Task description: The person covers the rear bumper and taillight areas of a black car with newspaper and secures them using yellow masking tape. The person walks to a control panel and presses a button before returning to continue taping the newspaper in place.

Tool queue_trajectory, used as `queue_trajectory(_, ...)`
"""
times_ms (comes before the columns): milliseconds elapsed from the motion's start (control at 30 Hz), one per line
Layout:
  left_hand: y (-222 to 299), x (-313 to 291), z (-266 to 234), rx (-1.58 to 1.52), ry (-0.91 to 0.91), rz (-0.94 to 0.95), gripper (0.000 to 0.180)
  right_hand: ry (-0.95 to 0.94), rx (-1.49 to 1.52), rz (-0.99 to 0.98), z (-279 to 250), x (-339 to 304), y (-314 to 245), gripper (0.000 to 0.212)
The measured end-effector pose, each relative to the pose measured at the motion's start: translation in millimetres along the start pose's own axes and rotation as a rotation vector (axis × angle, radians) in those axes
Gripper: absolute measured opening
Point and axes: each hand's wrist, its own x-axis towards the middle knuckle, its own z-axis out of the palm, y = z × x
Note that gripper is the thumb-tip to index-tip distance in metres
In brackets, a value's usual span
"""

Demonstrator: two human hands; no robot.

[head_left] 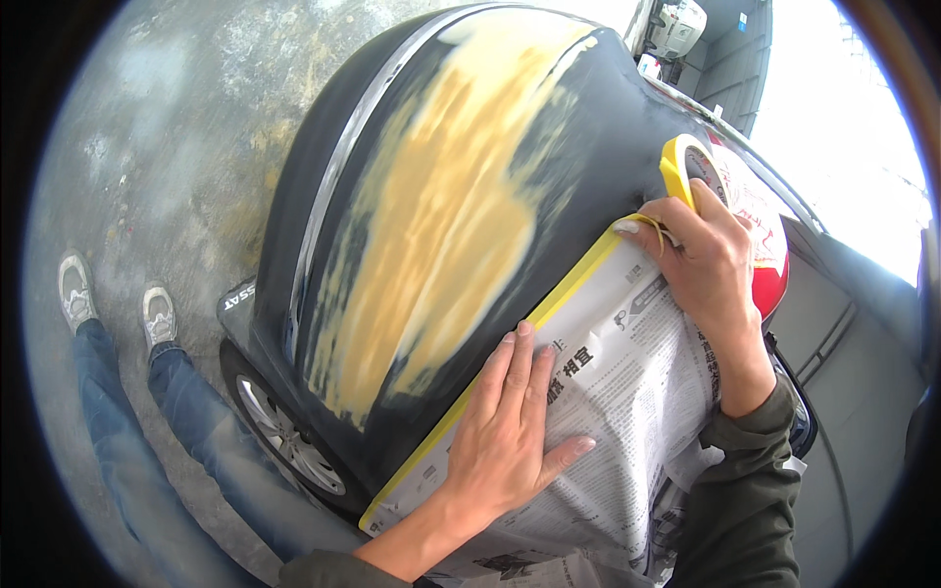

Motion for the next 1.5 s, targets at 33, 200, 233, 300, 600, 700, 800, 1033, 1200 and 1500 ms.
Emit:
queue_trajectory(33, -0.1, 1.3, 0.4, -0.007, -0.003, 0.006, 0.088, -0.006, 0.018, -0.001, -0.9, 0.9, 1.7, 0.02)
queue_trajectory(200, 0.6, -0.1, 4.0, -0.001, -0.004, 0.015, 0.088, 0.002, -0.036, -0.01, 1.4, 1.4, 6.5, 0.02)
queue_trajectory(233, 0.5, 0.7, 5.0, -0.012, -0.008, 0.005, 0.089, 0.014, -0.033, -0.017, 1.8, 3.5, 8.4, 0.019)
queue_trajectory(300, 0.9, 3.2, 6.6, -0.037, -0.016, -0.015, 0.092, 0.03, -0.027, -0.023, 1.6, 6.5, 10.5, 0.019)
queue_trajectory(600, 2.1, -8.7, 10.0, -0.092, -0.032, -0.075, 0.089, 0.158, 0.052, -0.215, -15.0, 4.2, 10.1, 0.025)
queue_trajectory(700, 3.7, -7.0, 11.5, -0.05, -0.002, -0.054, 0.084, 0.154, 0.029, -0.219, -17.0, 1.1, 10.9, 0.026)
queue_trajectory(800, 3.4, -8.9, 12.0, -0.055, -0.002, -0.053, 0.084, 0.128, 0.011, -0.204, -16.2, 4.4, 9.1, 0.023)
queue_trajectory(1033, 5.8, -0.9, 9.7, -0.027, 0.008, -0.048, 0.083, 0.016, -0.001, -0.068, -3.2, 8.2, 13.3, 0.022)
queue_trajectory(1200, 5.5, 16.5, 3.7, -0.001, 0.027, -0.013, 0.082, -0.006, 0.0, -0.018, -1.8, 7.1, 15.5, 0.023)
queue_trajectory(1500, 9.0, 32.6, -0.2, 0.063, 0.026, 0.027, 0.081, 0.075, -0.003, -0.013, -2.7, 0.5, 16.3, 0.025)
